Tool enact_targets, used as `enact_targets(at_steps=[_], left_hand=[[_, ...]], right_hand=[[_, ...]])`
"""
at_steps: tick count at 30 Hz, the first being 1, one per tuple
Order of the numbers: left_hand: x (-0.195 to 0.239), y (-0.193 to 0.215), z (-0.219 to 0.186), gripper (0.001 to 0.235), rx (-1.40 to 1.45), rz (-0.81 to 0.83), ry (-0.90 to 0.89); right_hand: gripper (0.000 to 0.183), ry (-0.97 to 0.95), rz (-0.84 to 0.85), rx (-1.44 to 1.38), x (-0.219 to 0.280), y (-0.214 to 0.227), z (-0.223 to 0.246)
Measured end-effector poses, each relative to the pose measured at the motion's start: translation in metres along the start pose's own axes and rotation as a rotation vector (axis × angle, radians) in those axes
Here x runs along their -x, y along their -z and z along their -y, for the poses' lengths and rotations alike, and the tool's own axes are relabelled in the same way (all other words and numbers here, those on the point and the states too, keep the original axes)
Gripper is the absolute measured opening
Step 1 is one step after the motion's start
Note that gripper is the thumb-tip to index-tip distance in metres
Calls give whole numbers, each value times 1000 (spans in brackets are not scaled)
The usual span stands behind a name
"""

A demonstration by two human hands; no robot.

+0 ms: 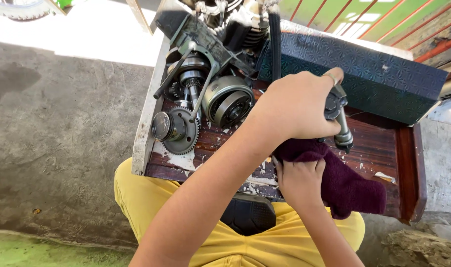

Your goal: Cleaning disassembled motorcycle engine components using a cloth

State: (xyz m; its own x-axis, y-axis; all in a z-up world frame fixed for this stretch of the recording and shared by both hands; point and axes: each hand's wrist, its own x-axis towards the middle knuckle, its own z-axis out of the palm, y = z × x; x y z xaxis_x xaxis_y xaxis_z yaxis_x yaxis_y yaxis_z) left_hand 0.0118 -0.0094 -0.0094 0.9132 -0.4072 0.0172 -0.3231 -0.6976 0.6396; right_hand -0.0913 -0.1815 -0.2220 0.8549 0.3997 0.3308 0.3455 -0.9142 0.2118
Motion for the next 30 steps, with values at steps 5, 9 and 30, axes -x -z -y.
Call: enact_targets(at_steps=[5,9,30], left_hand=[[-16,-19,9,82,-23,-66,-30],[-17,-21,12,87,-36,-87,-58],[2,16,4,66,24,-18,-131]], right_hand=[[43,80,22,-57,-7,0,-7],[47,100,89,-144,-12,10,-7],[87,34,294,-210,-7,11,16]])
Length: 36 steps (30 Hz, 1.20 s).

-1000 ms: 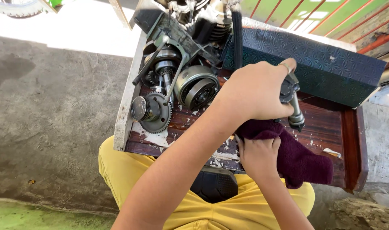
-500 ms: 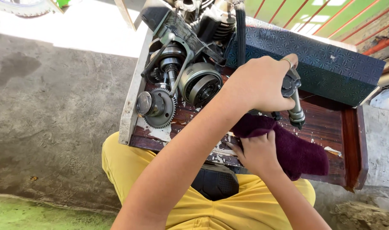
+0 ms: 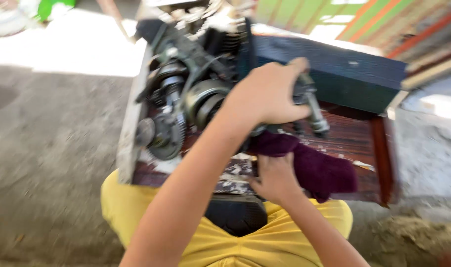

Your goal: Cleaning disassembled motorcycle engine components using a cloth

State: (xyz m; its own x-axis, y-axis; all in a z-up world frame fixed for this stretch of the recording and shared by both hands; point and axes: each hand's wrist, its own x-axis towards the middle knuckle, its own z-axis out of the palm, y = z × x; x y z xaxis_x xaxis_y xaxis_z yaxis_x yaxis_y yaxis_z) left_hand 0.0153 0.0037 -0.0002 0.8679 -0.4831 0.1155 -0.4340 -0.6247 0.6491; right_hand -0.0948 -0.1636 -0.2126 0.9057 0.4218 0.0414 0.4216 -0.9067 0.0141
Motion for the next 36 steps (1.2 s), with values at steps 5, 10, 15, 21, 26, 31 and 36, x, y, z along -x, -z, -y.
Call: enact_targets(at_steps=[5,10,15,21,26,31,36], left_hand=[[6,15,-12,60,-3,130,171],[7,20,-23,61,-29,195,249],[3,22,-24,64,-99,251,333],[8,18,-22,55,-51,180,335],[7,12,-24,64,-127,56,301],[8,13,-26,63,-131,47,297],[2,19,-16,63,-104,73,324]], right_hand=[[92,241,-198,-188,9,-30,14],[89,105,-105,-61,11,0,15],[85,7,-246,-1,-1,3,17],[90,-49,-154,-146,-2,24,39],[85,111,-200,-316,2,37,24],[78,142,-269,-423,1,37,11],[83,128,-312,-393,-1,33,21]])
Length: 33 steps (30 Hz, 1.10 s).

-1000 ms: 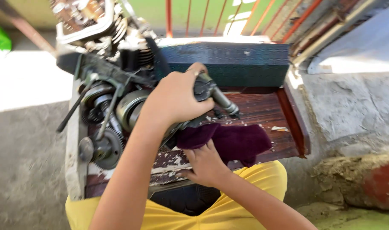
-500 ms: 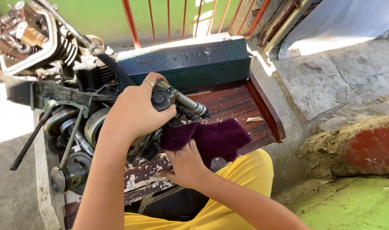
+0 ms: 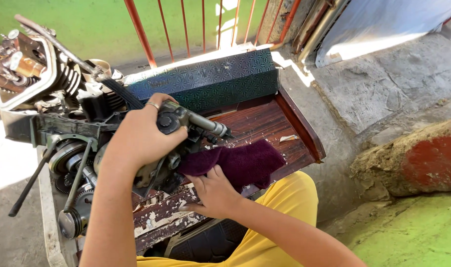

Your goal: Cleaning disassembled motorcycle engine components using a cloth

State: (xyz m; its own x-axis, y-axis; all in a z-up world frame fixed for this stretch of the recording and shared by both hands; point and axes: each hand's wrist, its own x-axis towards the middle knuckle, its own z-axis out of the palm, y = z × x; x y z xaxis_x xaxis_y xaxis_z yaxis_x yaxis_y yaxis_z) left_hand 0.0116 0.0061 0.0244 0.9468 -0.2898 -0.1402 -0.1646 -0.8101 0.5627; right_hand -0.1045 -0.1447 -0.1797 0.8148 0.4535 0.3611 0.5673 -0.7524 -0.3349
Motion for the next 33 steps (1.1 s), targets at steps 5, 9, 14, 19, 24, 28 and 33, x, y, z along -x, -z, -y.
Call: enact_targets(at_steps=[5,9,14,19,24,28,33], left_hand=[[-16,4,12,65,1,1,-4],[-21,9,20,63,19,13,31],[-14,11,21,65,25,35,50],[-11,4,6,64,-4,28,-11],[-6,-7,-7,63,-63,23,-47],[-21,-11,6,60,-5,-46,-154],[-32,0,22,61,31,-108,-136]], right_hand=[[85,-138,189,-128,-9,5,6],[83,-200,285,-244,-16,13,7],[73,-91,154,76,-15,0,3],[78,-100,47,207,-2,-9,-6],[94,-268,198,225,-4,-30,13],[90,-334,129,101,-20,-17,29],[66,-408,200,-256,-20,27,21]])
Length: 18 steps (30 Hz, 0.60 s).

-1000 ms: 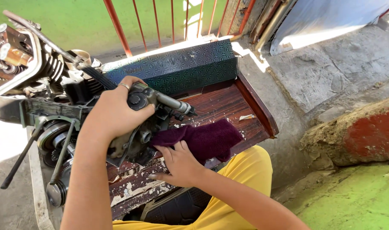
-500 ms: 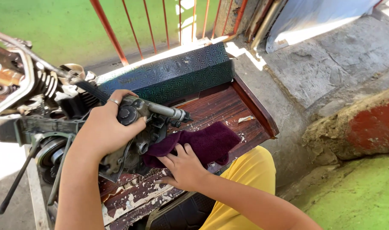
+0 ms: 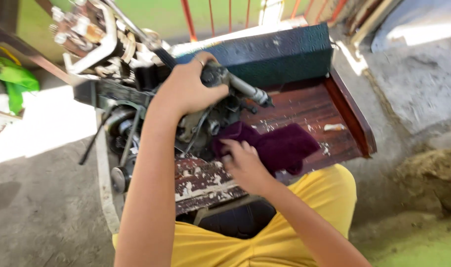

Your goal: Cleaning disassembled motorcycle engine components using a cloth

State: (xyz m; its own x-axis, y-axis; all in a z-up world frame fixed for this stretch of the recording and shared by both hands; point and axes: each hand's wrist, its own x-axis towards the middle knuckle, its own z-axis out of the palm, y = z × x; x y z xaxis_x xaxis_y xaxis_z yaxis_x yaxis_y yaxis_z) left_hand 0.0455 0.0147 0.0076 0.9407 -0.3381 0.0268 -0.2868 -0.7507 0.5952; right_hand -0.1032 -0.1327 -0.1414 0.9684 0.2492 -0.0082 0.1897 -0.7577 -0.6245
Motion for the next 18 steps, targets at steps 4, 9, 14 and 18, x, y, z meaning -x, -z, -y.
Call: enact_targets(at_steps=[4,9,14,18], left_hand=[[-3,10,10,64,79,139,58],[1,4,22,65,168,121,64],[-1,1,23,68,139,111,48],[-9,-12,28,65,164,72,52]], right_hand=[[52,-228,-299,-576,6,7,-38],[43,-537,-755,-972,18,22,-22],[12,-327,-780,-976,18,20,-44],[25,-148,-704,-652,4,1,-63]])
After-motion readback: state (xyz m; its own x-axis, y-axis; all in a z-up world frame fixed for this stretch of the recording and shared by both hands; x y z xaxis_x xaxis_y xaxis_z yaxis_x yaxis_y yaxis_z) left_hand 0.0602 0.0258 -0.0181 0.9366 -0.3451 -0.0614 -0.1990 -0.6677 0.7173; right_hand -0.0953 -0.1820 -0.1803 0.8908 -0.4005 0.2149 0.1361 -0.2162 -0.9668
